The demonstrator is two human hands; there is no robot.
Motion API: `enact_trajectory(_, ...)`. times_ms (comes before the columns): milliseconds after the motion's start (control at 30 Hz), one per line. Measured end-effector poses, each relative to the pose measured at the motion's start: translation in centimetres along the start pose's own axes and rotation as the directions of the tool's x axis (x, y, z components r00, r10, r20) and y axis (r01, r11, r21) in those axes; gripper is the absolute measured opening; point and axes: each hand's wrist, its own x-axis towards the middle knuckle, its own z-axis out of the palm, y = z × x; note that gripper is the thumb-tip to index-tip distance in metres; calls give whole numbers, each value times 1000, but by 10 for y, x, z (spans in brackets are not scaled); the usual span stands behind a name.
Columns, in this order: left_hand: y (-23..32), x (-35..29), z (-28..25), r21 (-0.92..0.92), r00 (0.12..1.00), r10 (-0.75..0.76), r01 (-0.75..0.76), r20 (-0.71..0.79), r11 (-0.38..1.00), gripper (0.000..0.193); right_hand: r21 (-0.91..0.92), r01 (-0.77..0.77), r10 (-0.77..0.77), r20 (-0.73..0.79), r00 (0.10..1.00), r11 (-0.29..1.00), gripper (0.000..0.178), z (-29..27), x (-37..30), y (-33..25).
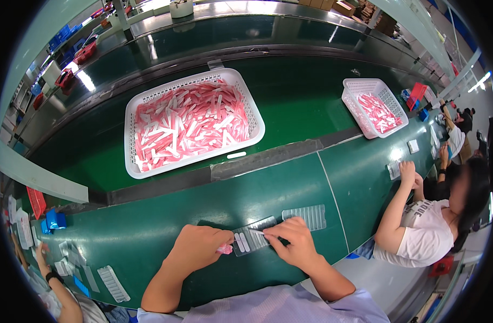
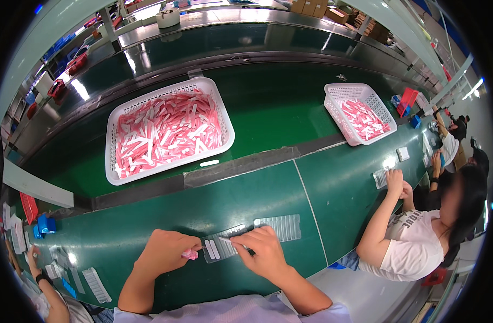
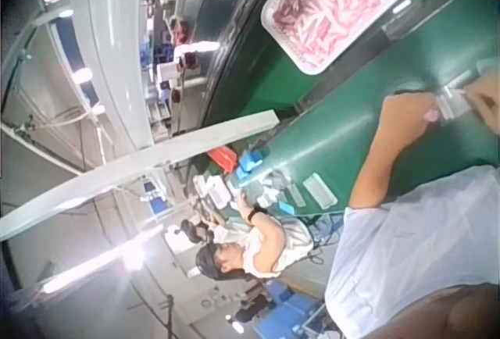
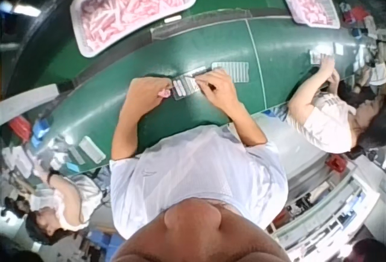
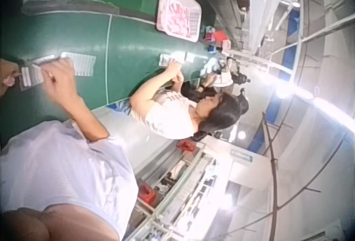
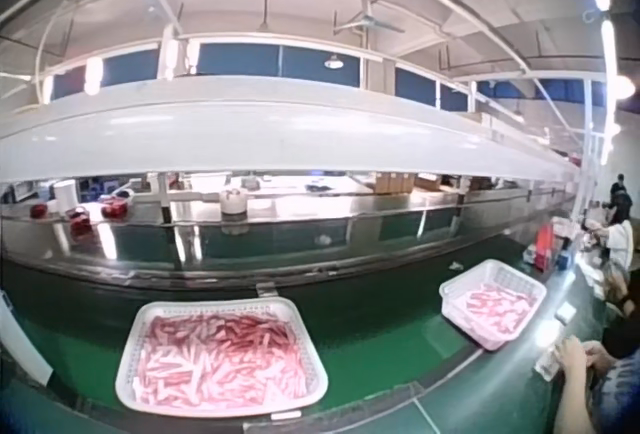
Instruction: The person takes small nail files from a plastic basket and inserts them one by one into slots on clear plastic trays by hand.
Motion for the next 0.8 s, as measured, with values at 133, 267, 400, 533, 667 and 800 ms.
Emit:
enact_trajectory(133, 6, -18, -10, 379, 896, 374, -269, -238, 885, 13, 1, 42, -42, 26, 999, 999, 12, 1, 8, 2)
enact_trajectory(267, 6, -36, 2, 470, 743, 496, -276, -450, 838, 17, 32, 86, -87, 16, 996, 996, 13, 2, 17, -5)
enact_trajectory(400, -1, -49, 18, 391, 751, 448, -272, -485, 879, 12, 65, 109, -110, 10, 994, 992, 15, 3, 19, -9)
enact_trajectory(533, -2, -66, 41, 246, 774, 272, -154, -572, 957, 13, 80, 135, -135, 7, 991, 988, 16, 4, 20, -9)
enact_trajectory(667, 3, -80, 62, 124, 787, 102, -32, -609, 992, 21, 79, 144, -145, 2, 989, 986, 16, 3, 21, -9)
enact_trajectory(800, 4, -85, 68, 83, 807, 63, -17, -587, 996, 24, 71, 159, -159, -8, 987, 985, 15, 0, 24, -13)
